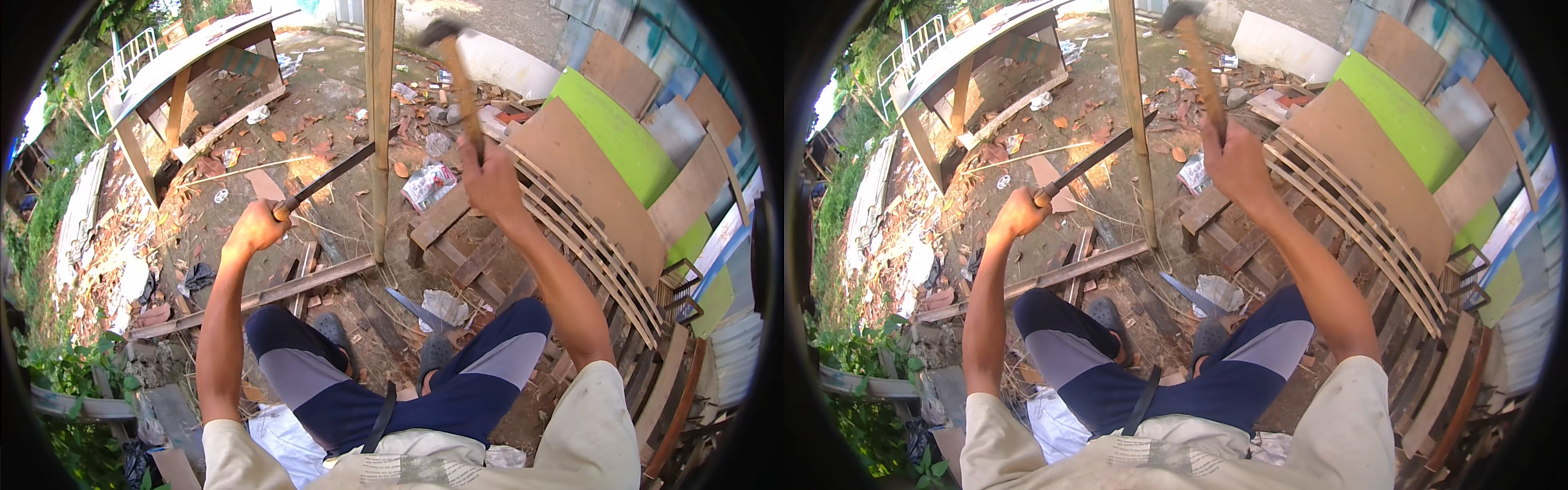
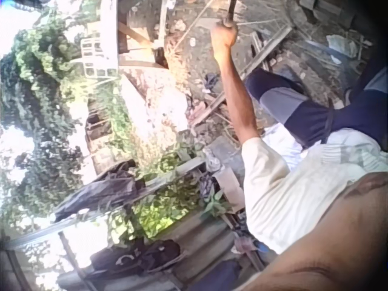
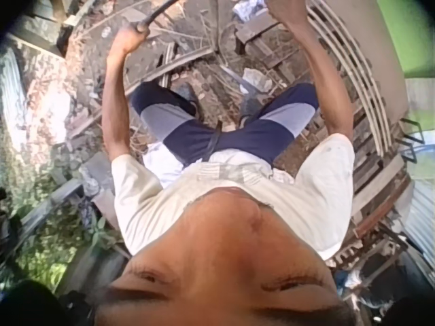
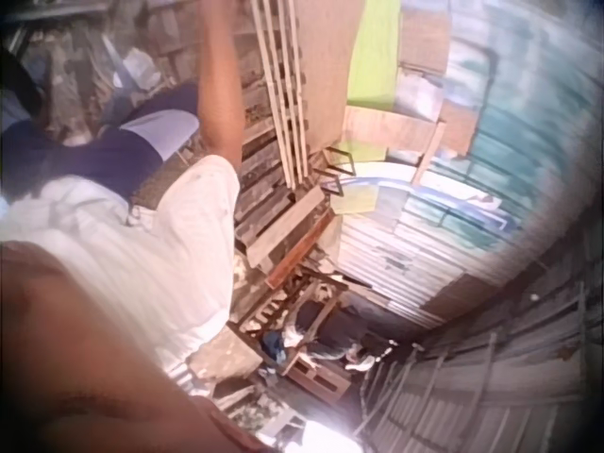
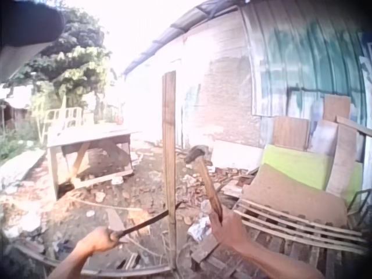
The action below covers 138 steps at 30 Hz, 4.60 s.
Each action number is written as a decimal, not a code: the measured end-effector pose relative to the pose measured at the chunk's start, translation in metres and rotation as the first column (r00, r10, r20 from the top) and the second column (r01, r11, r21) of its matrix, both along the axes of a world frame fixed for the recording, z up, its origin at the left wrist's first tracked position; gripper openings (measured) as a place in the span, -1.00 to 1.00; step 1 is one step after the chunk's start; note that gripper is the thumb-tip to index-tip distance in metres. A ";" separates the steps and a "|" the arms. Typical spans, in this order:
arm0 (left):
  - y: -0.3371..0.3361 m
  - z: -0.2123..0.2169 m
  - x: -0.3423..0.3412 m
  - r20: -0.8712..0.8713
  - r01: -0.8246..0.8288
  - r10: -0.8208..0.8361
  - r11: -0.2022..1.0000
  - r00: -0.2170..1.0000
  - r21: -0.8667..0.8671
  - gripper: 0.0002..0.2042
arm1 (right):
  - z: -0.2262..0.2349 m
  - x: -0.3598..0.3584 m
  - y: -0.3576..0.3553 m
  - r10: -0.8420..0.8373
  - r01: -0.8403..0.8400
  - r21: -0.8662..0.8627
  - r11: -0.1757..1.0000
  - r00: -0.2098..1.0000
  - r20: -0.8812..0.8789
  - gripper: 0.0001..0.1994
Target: The person sits on the ground and uses a hammer and a metal chisel to split a piece of wood. They repeatedly strike the chisel to separate the wood into smaller pieces.
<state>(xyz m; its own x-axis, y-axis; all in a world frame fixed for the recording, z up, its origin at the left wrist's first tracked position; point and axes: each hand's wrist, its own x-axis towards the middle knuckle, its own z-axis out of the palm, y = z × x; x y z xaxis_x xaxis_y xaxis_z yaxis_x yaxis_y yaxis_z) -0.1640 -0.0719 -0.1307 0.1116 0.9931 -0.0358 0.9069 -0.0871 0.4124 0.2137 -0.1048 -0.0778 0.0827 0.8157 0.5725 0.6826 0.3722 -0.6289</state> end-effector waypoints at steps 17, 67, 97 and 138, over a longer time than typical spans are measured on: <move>0.007 -0.003 -0.001 -0.033 0.043 -0.043 0.999 0.999 0.002 -0.73 | -0.003 0.005 0.012 0.082 -0.065 -0.652 0.755 0.997 -0.005 -0.52; 0.014 -0.002 0.024 -0.071 0.042 -0.044 0.999 0.997 -0.030 -0.73 | -0.037 0.010 -0.009 -0.051 -0.127 -0.487 0.864 0.940 -0.336 -0.54; 0.005 -0.017 0.017 -0.179 0.013 -0.020 0.999 0.984 -0.040 -0.63 | -0.023 0.014 0.021 0.060 -0.112 -0.631 0.767 0.993 -0.104 -0.57; -0.046 -0.073 0.124 0.772 0.290 0.364 0.775 0.522 -0.562 -0.58 | -0.516 -0.019 -0.156 0.605 -0.057 -0.895 0.443 0.756 0.251 -0.49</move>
<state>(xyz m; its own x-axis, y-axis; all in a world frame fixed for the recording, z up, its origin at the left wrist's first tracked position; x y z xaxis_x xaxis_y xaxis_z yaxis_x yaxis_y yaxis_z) -0.0404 -0.1176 -0.2033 0.3753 0.7914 -0.4825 0.1170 0.4759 0.8717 0.1946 -0.2603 -0.5939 -0.3576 0.7901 -0.4978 0.9050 0.1617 -0.3935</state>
